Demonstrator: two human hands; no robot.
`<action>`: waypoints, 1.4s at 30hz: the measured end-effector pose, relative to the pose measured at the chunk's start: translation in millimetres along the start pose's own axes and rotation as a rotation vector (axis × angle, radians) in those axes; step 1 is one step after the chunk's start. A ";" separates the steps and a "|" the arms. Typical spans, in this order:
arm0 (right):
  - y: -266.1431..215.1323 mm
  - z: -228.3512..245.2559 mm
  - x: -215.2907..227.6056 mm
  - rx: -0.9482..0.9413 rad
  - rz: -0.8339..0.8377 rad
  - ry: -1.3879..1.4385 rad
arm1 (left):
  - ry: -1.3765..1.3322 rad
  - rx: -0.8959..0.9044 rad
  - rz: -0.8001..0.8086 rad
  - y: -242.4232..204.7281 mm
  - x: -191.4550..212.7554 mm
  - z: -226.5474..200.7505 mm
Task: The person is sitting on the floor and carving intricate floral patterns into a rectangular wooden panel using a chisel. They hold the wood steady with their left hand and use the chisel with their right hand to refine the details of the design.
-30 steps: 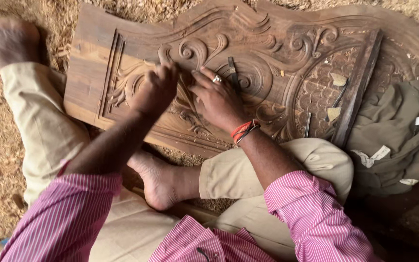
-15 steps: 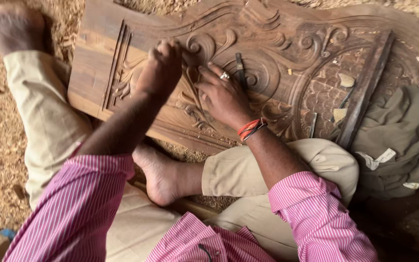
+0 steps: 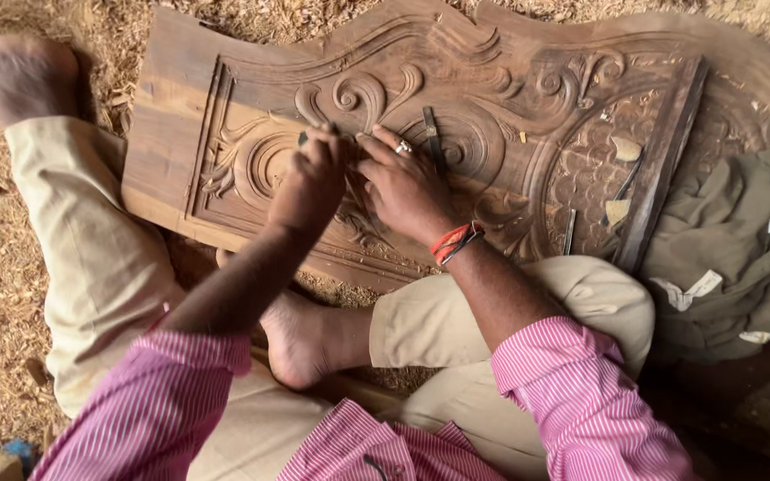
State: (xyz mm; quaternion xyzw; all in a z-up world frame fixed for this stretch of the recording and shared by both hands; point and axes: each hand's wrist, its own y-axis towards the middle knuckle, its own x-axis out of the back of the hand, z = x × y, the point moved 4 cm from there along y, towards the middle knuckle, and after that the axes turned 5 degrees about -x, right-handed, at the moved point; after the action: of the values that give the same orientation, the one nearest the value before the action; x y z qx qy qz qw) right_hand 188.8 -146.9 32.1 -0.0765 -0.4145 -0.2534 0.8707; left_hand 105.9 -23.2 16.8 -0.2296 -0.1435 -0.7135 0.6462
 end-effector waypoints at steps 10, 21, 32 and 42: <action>0.7 1.1 5.2 0.039 -0.022 0.006 | -0.080 0.059 -0.032 13.4 -20.3 8.5; -4.5 0.5 -0.5 0.026 0.012 0.007 | -0.140 0.027 -0.018 4.3 -13.9 21.4; -4.5 2.6 4.6 0.038 -0.011 0.027 | -0.566 0.087 0.055 -20.1 -33.0 75.4; -4.1 5.8 6.6 0.047 -0.002 0.016 | -0.640 0.196 0.035 -45.0 -67.2 85.9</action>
State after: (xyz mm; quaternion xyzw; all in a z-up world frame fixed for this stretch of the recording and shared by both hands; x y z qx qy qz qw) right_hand 186.3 -151.0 40.5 -0.0537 -0.4136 -0.2451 0.8752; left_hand 77.6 83.0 59.8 -0.3813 -0.4031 -0.5768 0.5995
